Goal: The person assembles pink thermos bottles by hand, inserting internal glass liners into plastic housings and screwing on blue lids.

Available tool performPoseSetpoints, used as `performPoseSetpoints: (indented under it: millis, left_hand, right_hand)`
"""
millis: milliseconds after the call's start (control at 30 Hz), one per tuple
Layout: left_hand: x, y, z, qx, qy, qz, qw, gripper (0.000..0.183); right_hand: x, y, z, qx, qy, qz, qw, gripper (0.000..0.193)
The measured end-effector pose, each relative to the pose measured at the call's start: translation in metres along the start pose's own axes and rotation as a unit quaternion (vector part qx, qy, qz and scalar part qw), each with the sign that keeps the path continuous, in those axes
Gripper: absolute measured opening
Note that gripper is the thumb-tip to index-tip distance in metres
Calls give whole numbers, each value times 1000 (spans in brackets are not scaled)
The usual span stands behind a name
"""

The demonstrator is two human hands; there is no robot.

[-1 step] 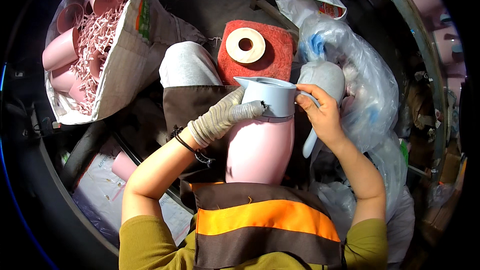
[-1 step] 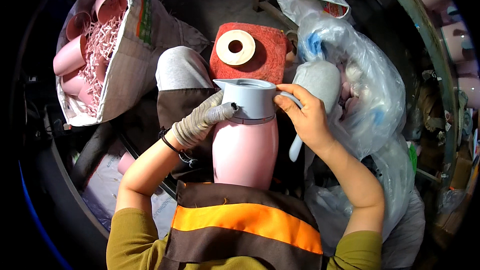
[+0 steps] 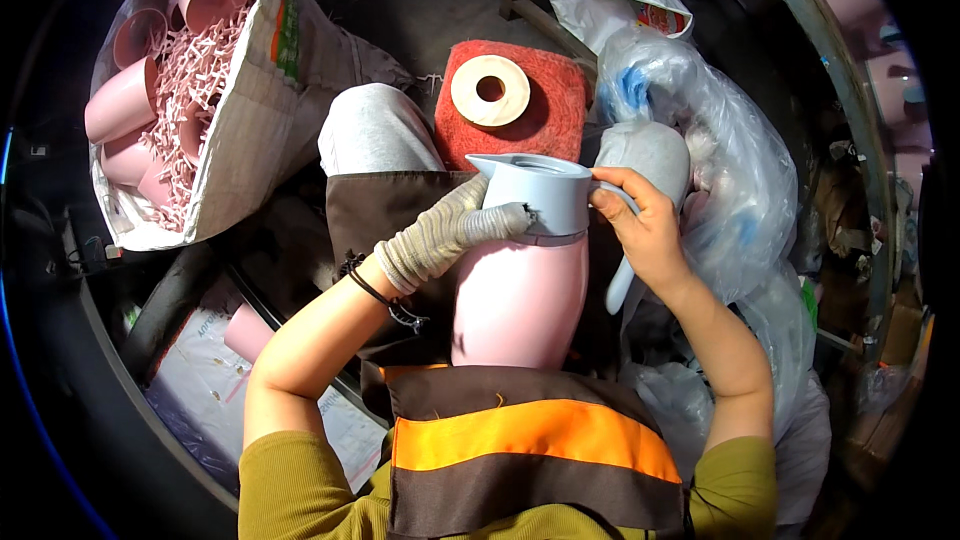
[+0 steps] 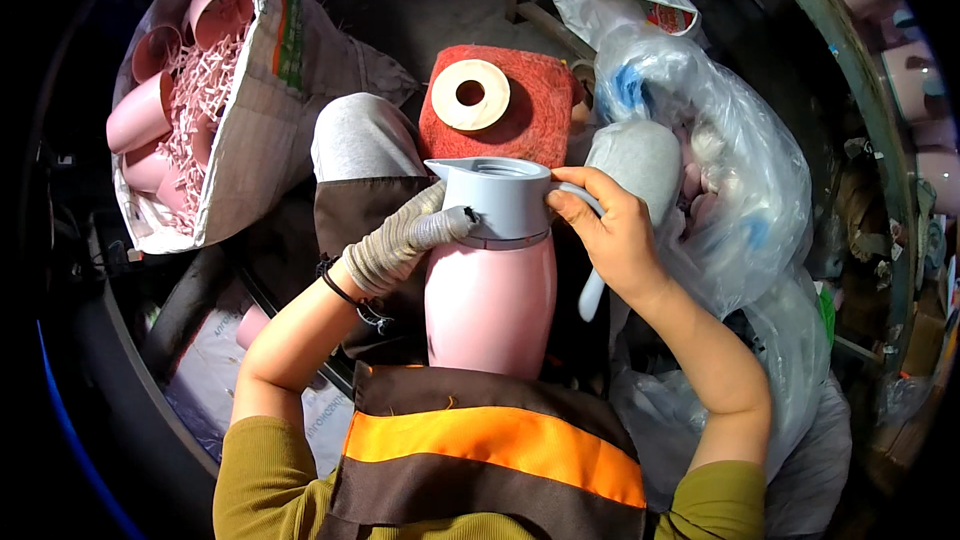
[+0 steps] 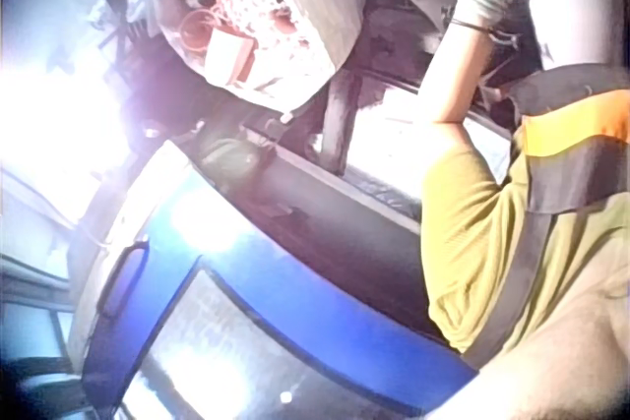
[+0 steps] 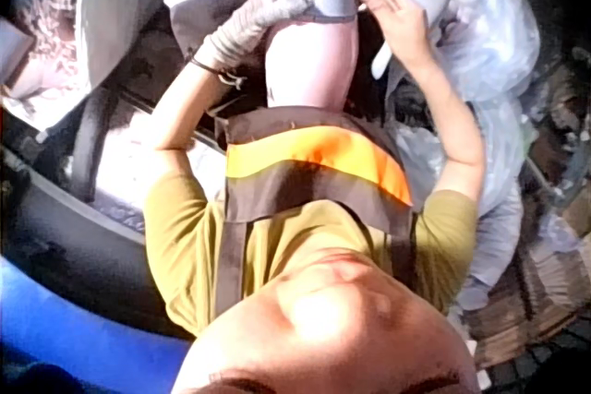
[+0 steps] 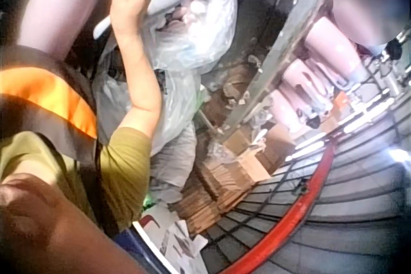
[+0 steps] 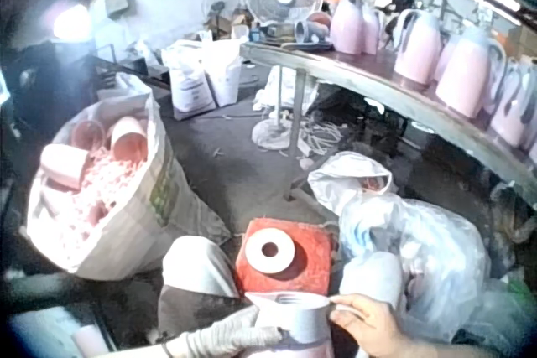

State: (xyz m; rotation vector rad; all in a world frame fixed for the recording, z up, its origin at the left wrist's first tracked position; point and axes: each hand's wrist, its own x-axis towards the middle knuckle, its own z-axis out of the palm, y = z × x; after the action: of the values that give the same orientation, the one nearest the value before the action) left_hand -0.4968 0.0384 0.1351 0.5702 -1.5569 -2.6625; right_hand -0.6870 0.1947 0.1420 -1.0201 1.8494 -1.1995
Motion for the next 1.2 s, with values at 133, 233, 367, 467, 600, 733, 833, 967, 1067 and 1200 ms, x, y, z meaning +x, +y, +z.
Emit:
performPoseSetpoints:
  millis: [133, 233, 367, 467, 600, 733, 833, 967, 1067, 1200]
  left_hand:
    - [4, -12, -2, 0, 12, 16, 1000, 67]
    - [6, -17, 0, -5, 1, 10, 1000, 68]
    - [7, -31, 4, 40, 38, 30, 998, 67]
    - [8, -30, 2, 26, 28, 10, 999, 67]
    - [5, -24, 3, 53, 9, 37, 998, 71]
    - [12, -28, 6, 82, 0, 56, 995, 72]
    - [15, -34, 0, 124, -16, 34, 992, 78]
    - [12, -37, -2, 112, -5, 36, 993, 76]
    - [13, -22, 3, 117, -22, 17, 993, 75]
    - [20, -2, -14, -11, -89, 26, 996, 63]
  right_hand:
    - [-2, 1, 0, -43, 2, -39, 998, 31]
    - [-6, 11, 2, -43, 0, -29, 999, 31]
    - [-14, 22, 4, -89, 10, -60, 994, 31]
    - [-11, 20, -3, -105, -25, -39, 993, 36]
    - [5, -17, -21, -67, -167, 126, 976, 53]
    - [22, -31, -32, -120, -296, 13, 948, 99]
    - [36, -49, -28, -157, -377, 49, 911, 109]
    - [35, -40, -23, -92, -371, 79, 920, 111]
    - [35, -37, -27, -81, -357, 53, 929, 110]
    - [33, -45, -31, -77, -344, 72, 933, 109]
